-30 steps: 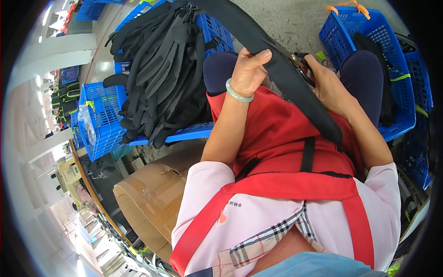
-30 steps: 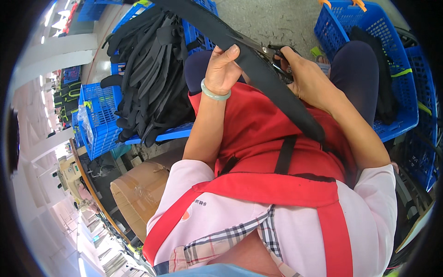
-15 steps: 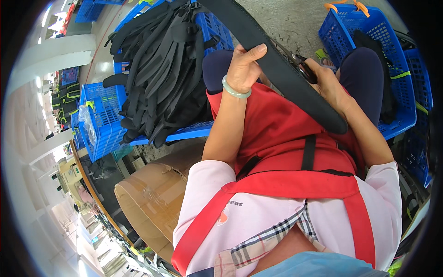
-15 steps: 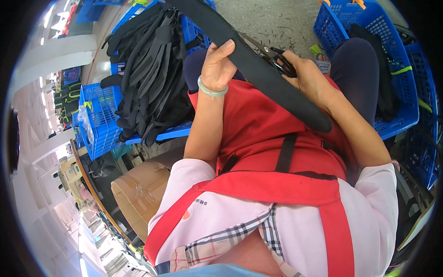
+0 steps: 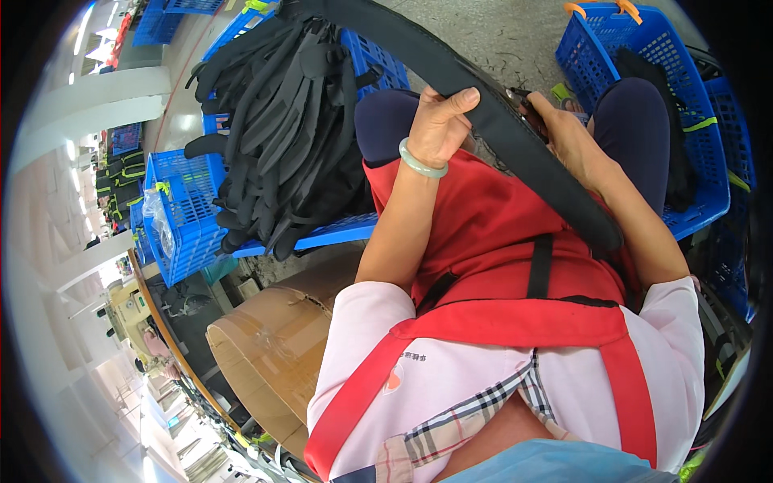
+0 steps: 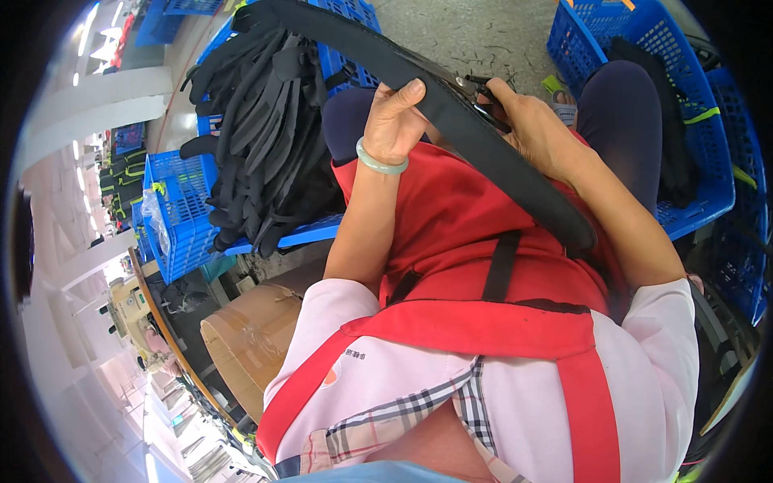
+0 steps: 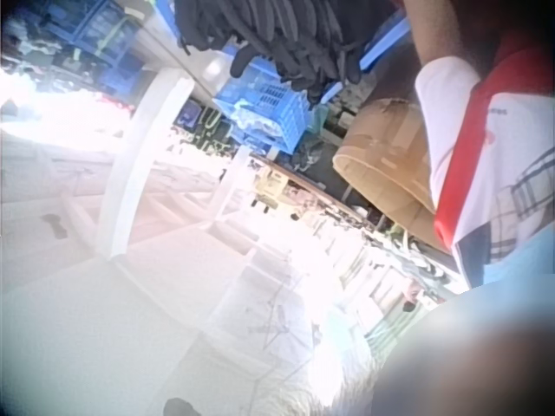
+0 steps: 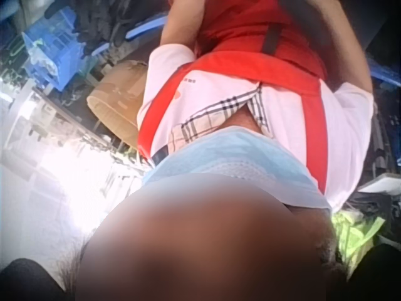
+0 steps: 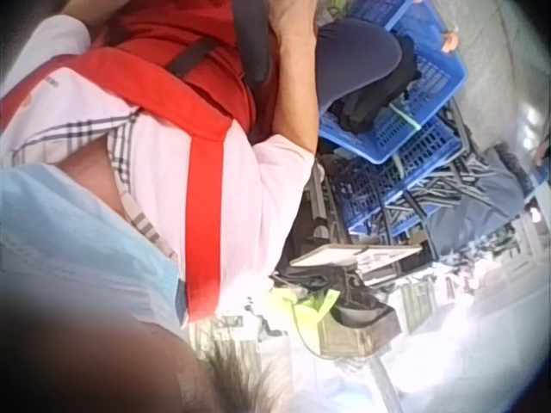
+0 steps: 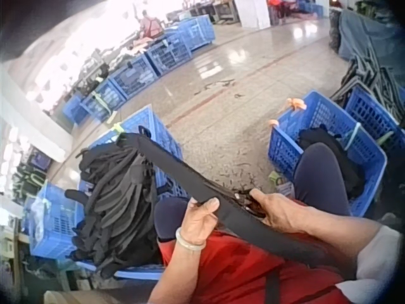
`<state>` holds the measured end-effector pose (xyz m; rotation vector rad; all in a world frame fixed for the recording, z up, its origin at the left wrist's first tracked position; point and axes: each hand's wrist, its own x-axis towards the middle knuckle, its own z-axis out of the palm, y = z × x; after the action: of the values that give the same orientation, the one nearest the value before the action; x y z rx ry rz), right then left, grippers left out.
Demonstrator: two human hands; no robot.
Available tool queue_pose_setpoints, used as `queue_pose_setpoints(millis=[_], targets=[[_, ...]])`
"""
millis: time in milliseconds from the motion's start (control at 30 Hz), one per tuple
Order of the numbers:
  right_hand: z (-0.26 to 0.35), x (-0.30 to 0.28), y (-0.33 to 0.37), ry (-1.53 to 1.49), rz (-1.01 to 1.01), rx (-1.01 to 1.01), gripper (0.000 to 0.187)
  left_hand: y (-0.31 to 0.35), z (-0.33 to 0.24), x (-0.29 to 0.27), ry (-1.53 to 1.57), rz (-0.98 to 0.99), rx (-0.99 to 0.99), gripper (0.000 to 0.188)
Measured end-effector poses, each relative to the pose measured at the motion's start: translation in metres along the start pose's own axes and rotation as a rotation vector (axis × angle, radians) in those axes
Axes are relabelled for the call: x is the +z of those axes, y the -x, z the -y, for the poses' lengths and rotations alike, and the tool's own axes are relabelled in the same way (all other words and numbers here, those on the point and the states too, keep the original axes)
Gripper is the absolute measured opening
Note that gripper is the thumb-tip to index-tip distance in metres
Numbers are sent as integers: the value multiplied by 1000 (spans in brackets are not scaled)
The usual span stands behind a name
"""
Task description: The recorder uses scissors to trim the excess material from black curved fabric pieces.
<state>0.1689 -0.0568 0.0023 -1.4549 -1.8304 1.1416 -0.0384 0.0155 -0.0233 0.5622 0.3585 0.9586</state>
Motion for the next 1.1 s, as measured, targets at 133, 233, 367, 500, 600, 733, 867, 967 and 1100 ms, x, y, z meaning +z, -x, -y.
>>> queue_pose_setpoints(millis=[133,233,367,500,600,733,867,967,1100], targets=[[1,0,1,-35,22,40,38,2,-8,1,-28,-26,-23,21],[-6,5,0,-88,12,2,37,-2,-19,-10,-38,-10,53,17],[-3,6,1,-60,-21,-24,36,-1,-10,-8,-47,10,57,15],[5,-1,-3,11,39,69,36,0,-8,-9,-40,10,46,17],[8,-3,-3,49,59,73,38,1,-9,-6,-43,4,49,18],[2,3,-2,-28,-50,-44,35,1,-5,3,-2,-39,30,21],[0,-1,-3,-101,-12,-8,32,2,-5,3,4,-5,16,21],[0,-1,-3,-45,16,17,30,0,-20,-4,-17,-54,56,16],[-15,6,-1,11,-17,-45,36,-5,-16,-12,-81,-46,96,13]])
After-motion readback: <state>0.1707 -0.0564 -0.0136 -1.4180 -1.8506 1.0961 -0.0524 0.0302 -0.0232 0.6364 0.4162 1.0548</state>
